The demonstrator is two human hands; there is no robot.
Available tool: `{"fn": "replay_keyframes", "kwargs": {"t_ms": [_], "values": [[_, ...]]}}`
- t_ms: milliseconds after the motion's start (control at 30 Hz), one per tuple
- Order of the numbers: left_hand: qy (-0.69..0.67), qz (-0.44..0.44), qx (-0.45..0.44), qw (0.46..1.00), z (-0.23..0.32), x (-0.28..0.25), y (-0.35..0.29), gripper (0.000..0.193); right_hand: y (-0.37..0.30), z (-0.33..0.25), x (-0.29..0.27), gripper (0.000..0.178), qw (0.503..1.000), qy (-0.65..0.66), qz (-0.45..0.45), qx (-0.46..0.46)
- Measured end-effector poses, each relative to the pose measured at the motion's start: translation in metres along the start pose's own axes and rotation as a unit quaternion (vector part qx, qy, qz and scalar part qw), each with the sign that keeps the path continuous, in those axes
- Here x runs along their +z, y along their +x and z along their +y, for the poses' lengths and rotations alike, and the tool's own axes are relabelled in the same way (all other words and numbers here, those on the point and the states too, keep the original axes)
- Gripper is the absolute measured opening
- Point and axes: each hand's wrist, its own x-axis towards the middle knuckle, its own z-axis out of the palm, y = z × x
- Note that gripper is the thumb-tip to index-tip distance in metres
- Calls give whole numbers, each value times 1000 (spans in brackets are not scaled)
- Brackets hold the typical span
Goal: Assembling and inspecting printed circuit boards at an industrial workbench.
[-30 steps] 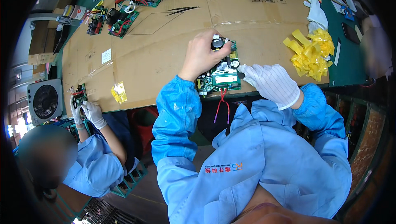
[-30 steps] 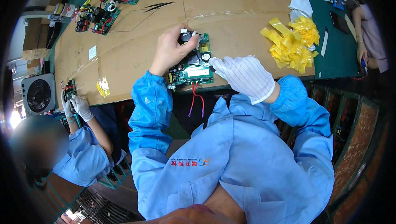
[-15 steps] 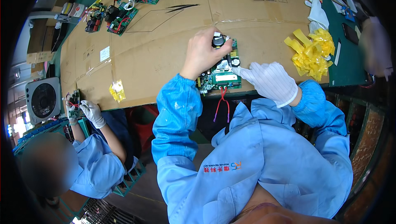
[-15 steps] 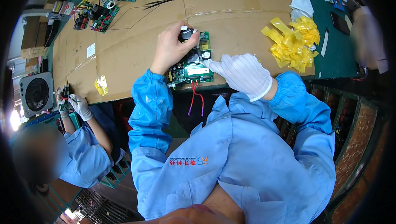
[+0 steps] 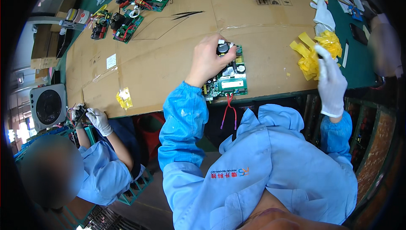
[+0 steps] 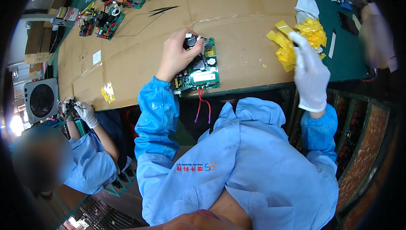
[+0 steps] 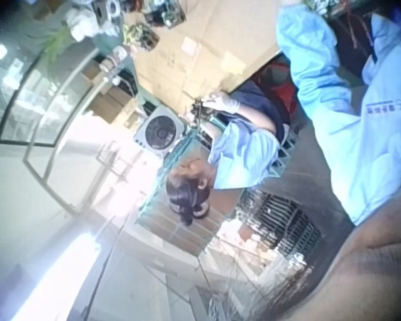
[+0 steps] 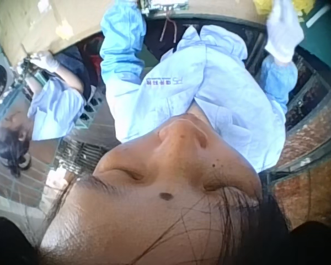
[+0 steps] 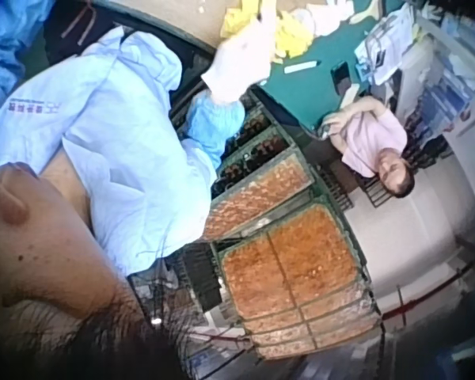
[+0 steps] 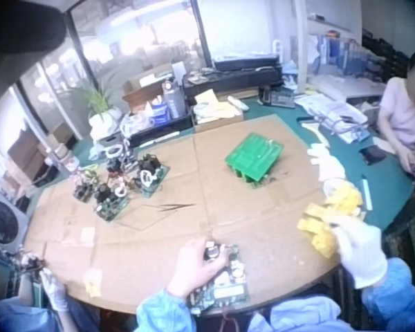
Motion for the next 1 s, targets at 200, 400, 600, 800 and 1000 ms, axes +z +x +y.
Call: {"fn": "replay_keyframes", "kwargs": {"t_ms": [200, 400, 600, 800, 1000], "values": [[59, -12, 132, 989, 4, -16, 0, 33, -27, 39, -3, 38, 974, -47, -172, 140], [129, -125, 234, 956, 66, -32, -50, 33, 6, -19, -8, 41, 935, 247, -191, 166], [128, -95, 201, 966, 74, -7, -97, 29, 37, -51, 68, 53, 937, 281, -196, -64], [134, -4, 214, 967, 68, 11, -98, 20, 68, -57, 126, 55, 946, 137, -247, -157], [146, 25, 232, 961, 64, 15, -96, 18, 71, -51, 146, 47, 941, 137, -258, -174]]}}
